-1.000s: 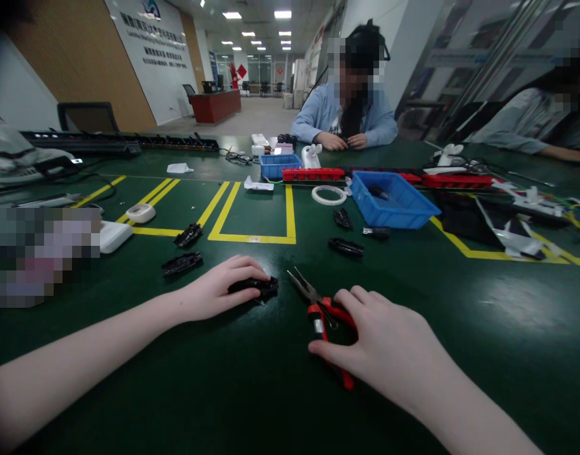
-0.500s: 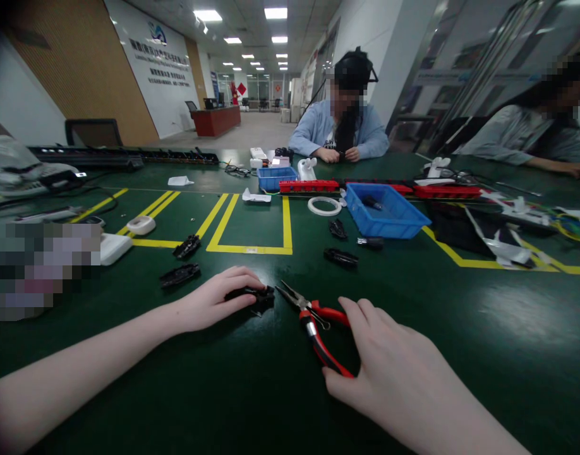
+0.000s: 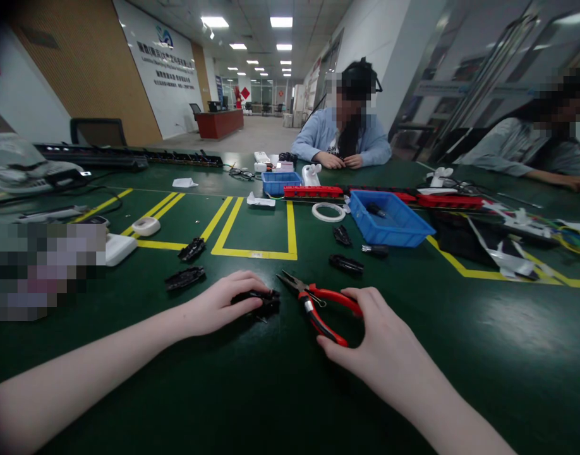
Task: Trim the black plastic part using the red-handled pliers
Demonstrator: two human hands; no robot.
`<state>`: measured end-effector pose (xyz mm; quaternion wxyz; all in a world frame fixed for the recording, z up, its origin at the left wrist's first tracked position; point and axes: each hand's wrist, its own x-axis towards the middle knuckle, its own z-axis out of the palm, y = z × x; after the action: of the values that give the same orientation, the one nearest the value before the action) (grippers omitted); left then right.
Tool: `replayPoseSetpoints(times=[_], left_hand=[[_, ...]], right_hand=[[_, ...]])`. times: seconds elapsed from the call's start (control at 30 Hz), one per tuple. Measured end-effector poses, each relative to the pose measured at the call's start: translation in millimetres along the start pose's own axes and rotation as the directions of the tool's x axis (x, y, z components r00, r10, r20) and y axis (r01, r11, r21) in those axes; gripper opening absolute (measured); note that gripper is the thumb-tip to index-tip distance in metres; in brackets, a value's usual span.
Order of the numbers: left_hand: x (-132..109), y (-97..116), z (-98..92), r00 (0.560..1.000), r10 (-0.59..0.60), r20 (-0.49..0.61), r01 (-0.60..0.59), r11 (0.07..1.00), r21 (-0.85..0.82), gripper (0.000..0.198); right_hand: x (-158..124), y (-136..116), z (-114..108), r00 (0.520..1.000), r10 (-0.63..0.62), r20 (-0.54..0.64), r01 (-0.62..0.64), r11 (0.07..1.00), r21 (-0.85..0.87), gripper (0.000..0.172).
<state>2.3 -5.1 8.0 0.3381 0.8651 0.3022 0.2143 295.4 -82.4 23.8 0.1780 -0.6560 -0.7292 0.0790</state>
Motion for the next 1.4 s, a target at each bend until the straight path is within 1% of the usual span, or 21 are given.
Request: replayPoseSetpoints(times=[0.1, 0.2, 0.43, 0.57, 0.63, 0.7, 0.87, 1.0, 1.13, 1.3, 1.4], left_hand=[[-1, -1, 0.0, 0.999, -0.033, -0.025, 0.033, 0.999, 0.031, 0.025], [0, -2, 0.7, 0.998, -0.049, -0.051, 0.052, 0.996, 0.066, 0.025], [0, -3, 3.8, 0.999, 0.008, -0.053, -0.001, 0.991, 0.137, 0.024], [0, -4, 5.0, 0.998, 0.020, -0.056, -0.011, 0.988, 0.153, 0.025], [0, -3, 5.4, 0.998, 0.029, -0.057, -0.020, 0.987, 0.161, 0.025], [0, -2, 5.9, 0.998, 0.034, -0.058, -0.023, 0.986, 0.166, 0.025], [-1, 2, 7.9, 0.994, 0.033, -0.100, -0.015, 0.984, 0.176, 0.024], [-1, 3, 9.3, 0.996, 0.046, -0.080, -0.029, 0.980, 0.196, 0.024], [-2, 5, 11.0, 0.995, 0.061, -0.084, -0.040, 0.971, 0.234, 0.025], [-3, 0, 15.1, 0.988, 0.108, -0.108, -0.072, 0.954, 0.291, 0.023], [-2, -3, 17.0, 0.987, 0.127, -0.097, -0.090, 0.943, 0.320, 0.023]], right_hand=[[6, 7, 6, 1.000, -0.005, 0.006, 0.005, 1.000, 0.001, 0.069], [10, 12, 10, 0.999, -0.014, 0.038, 0.016, 0.999, -0.040, 0.068], [11, 18, 12, 0.997, -0.066, 0.033, 0.070, 0.990, -0.122, 0.069], [12, 15, 18, 0.992, -0.121, 0.029, 0.124, 0.988, -0.092, 0.066], [14, 10, 21, 0.989, -0.132, 0.067, 0.137, 0.988, -0.075, 0.069], [17, 4, 23, 0.989, -0.126, 0.073, 0.132, 0.988, -0.077, 0.070], [21, -6, 24, 0.992, -0.121, 0.021, 0.122, 0.989, -0.088, 0.064], [17, -11, 19, 0.992, -0.125, -0.006, 0.124, 0.987, -0.104, 0.057], [13, -16, 17, 0.991, -0.126, -0.047, 0.120, 0.986, -0.116, 0.052], [10, -15, 25, 0.984, -0.145, -0.100, 0.132, 0.983, -0.127, 0.053], [10, -12, 31, 0.977, -0.162, -0.136, 0.143, 0.980, -0.138, 0.051]])
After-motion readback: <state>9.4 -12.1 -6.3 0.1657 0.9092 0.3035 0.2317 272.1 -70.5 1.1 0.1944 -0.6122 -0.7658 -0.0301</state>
